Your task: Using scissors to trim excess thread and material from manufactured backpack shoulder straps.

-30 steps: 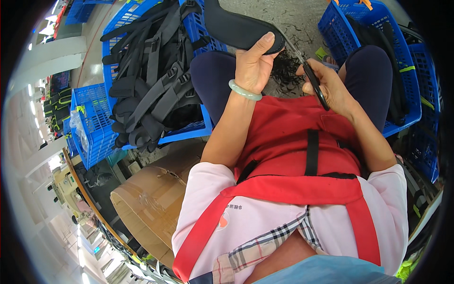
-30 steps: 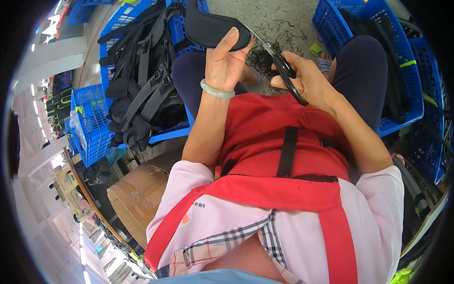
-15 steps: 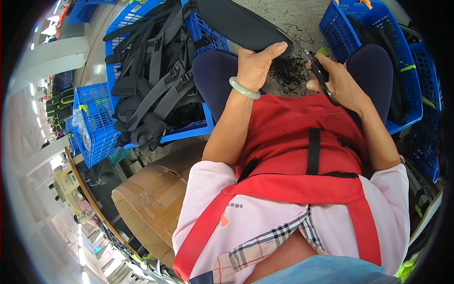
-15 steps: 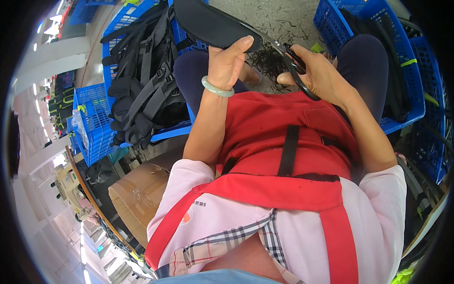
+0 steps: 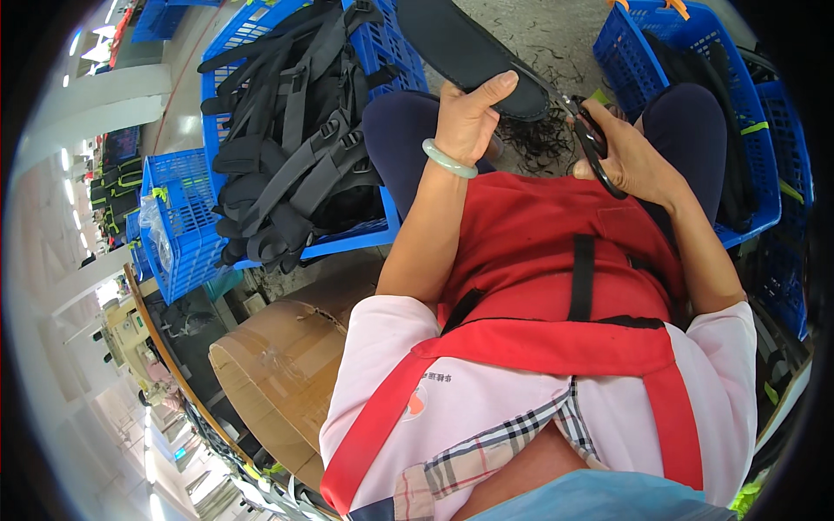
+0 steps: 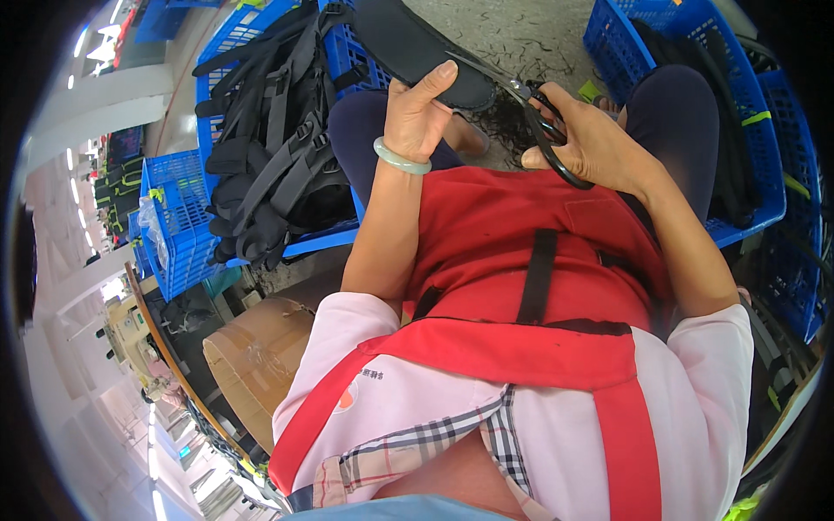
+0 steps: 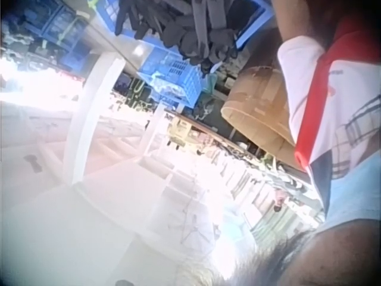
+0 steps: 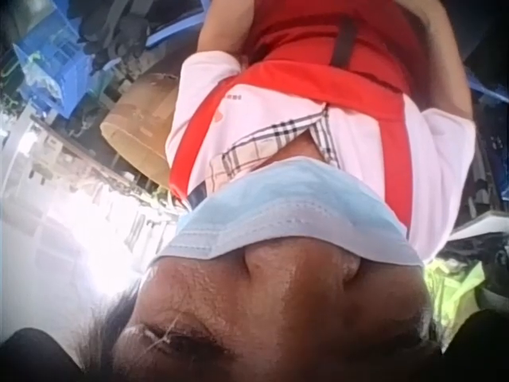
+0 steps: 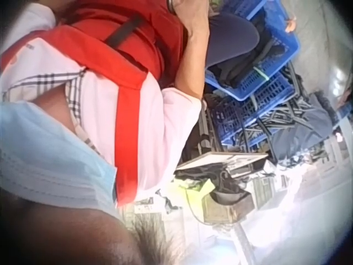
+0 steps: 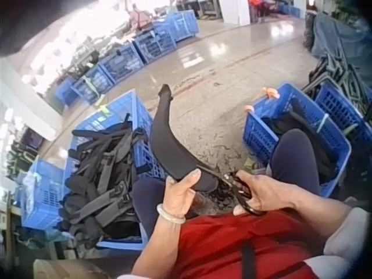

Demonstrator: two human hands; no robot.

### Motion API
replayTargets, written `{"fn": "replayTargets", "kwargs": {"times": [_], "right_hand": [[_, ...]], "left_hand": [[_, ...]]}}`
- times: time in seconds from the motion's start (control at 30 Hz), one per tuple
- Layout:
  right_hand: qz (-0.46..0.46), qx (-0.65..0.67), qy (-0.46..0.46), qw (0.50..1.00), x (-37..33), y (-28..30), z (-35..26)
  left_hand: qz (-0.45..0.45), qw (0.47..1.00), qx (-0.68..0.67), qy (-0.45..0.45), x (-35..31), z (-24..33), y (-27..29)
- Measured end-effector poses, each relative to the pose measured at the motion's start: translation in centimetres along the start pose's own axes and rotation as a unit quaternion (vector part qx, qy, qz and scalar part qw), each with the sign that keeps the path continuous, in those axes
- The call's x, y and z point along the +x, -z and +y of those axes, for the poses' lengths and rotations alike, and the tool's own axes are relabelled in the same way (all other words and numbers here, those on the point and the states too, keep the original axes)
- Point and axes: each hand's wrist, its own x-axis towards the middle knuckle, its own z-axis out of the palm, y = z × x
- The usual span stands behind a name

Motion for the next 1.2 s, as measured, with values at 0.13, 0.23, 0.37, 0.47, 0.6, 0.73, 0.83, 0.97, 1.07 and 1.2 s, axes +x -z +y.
{"fn": "replayTargets", "kwargs": {"times": [0.13, 0.23, 0.37, 0.47, 0.6, 0.73, 0.83, 0.97, 1.07, 1.2], "right_hand": [[-0.007, -0.007, -0.003, 1.0, 0.1, -0.1, -0.2], [-0.005, 0.043, -0.026, 0.999, 0.1, -0.6, 1.0], [0.029, 0.073, 0.007, 0.997, 0.1, -1.3, 1.6], [0.029, 0.067, -0.005, 0.997, 0.3, -1.0, 1.4], [0.042, 0.051, -0.004, 0.998, 0.1, -1.0, 1.7], [0.052, 0.053, 0.01, 0.997, 0.0, -1.5, 1.2], [0.051, 0.088, 0.011, 0.995, 0.1, -1.3, 1.4], [0.022, 0.048, -0.054, 0.997, 0.2, -0.4, 0.6], [0.007, 0.035, -0.018, 0.999, 0.0, -0.8, 0.7], [0.03, 0.027, 0.041, 0.998, 0.4, -1.2, 0.8]], "left_hand": [[0.002, 1.0, 0.011, 0.005, -0.1, 0.2, -0.1], [-0.003, 1.0, 0.003, 0.01, 0.0, 0.1, 0.0], [-0.002, 1.0, 0.004, 0.012, 0.0, 0.0, 0.1], [-0.016, 0.999, 0.026, 0.007, 0.0, -0.2, 0.6], [-0.022, 0.999, 0.026, -0.005, -0.3, -0.3, 0.1], [-0.029, 0.999, 0.034, 0.012, -0.5, -0.3, 0.2], [-0.049, 0.995, 0.093, 0.002, -0.6, -0.9, 0.4], [-0.007, 1.0, 0.01, 0.026, -0.5, -0.6, 0.2], [0.003, 1.0, -0.005, 0.03, -0.3, 0.1, 0.2], [-0.013, 1.0, 0.022, 0.018, -0.3, -0.3, 0.0]]}}
